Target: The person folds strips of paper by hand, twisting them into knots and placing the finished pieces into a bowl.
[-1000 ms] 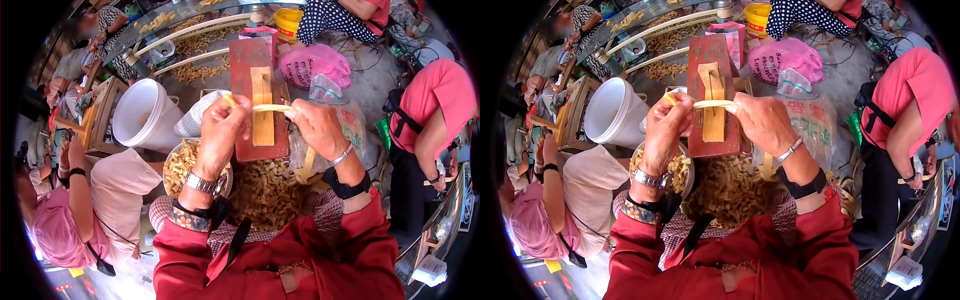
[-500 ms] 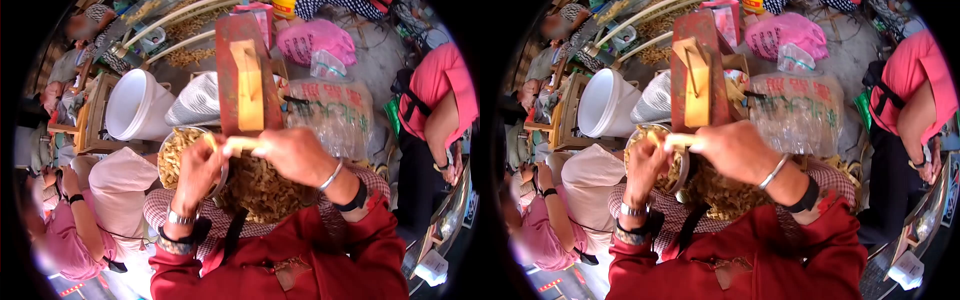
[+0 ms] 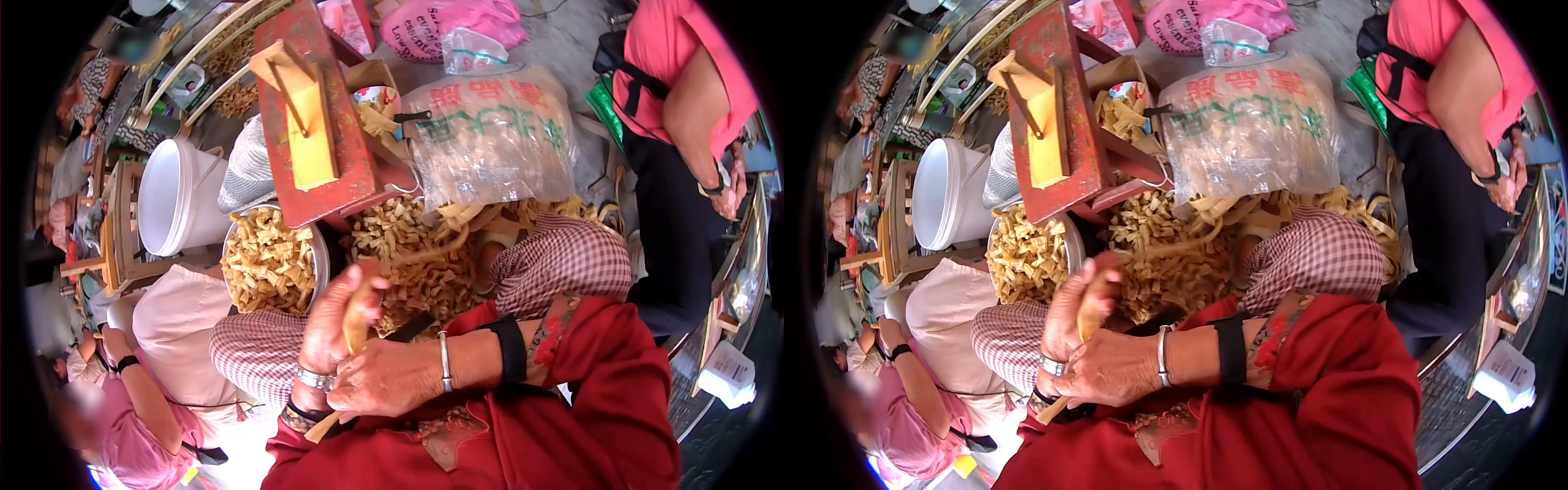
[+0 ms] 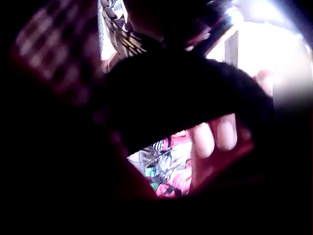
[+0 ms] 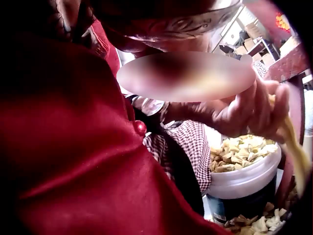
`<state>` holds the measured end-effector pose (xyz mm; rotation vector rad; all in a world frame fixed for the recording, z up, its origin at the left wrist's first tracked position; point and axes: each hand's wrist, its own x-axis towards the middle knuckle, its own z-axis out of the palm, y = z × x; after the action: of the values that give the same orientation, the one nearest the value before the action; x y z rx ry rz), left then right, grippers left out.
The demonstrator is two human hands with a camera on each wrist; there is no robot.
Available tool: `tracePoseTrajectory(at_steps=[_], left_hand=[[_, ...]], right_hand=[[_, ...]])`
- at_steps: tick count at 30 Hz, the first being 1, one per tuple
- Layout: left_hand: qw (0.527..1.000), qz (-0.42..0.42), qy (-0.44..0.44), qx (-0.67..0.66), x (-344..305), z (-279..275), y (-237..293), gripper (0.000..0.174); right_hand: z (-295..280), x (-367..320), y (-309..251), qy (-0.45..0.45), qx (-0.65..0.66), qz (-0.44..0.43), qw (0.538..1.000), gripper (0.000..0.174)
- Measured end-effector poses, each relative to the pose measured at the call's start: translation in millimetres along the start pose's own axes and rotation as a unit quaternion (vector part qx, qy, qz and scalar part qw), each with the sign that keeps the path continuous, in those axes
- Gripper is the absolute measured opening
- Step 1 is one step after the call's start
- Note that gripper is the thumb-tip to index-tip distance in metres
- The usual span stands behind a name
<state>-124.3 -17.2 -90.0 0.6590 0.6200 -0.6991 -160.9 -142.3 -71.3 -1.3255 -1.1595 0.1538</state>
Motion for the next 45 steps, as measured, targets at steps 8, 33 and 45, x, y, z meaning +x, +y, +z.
tracePoseTrajectory(at_steps=[8, 33, 45], left_hand=[[0.964, 0.247, 0.02, 0.093, -41, -4, 2, 0.02], [0.742, 0.407, 0.06, 0.529, -72, -14, 7, 0.016], [0.747, 0.461, -0.059, 0.475, -65, 2, 4, 0.049]], right_hand=[[-27, 3, 18, 0.328, -0.092, 0.121, 0.932, 0.011], [-58, 20, 32, 0.005, 0.106, 0.309, 0.945, 0.027], [-59, 15, 27, 0.084, 0.1, 0.284, 0.95, 0.034]])
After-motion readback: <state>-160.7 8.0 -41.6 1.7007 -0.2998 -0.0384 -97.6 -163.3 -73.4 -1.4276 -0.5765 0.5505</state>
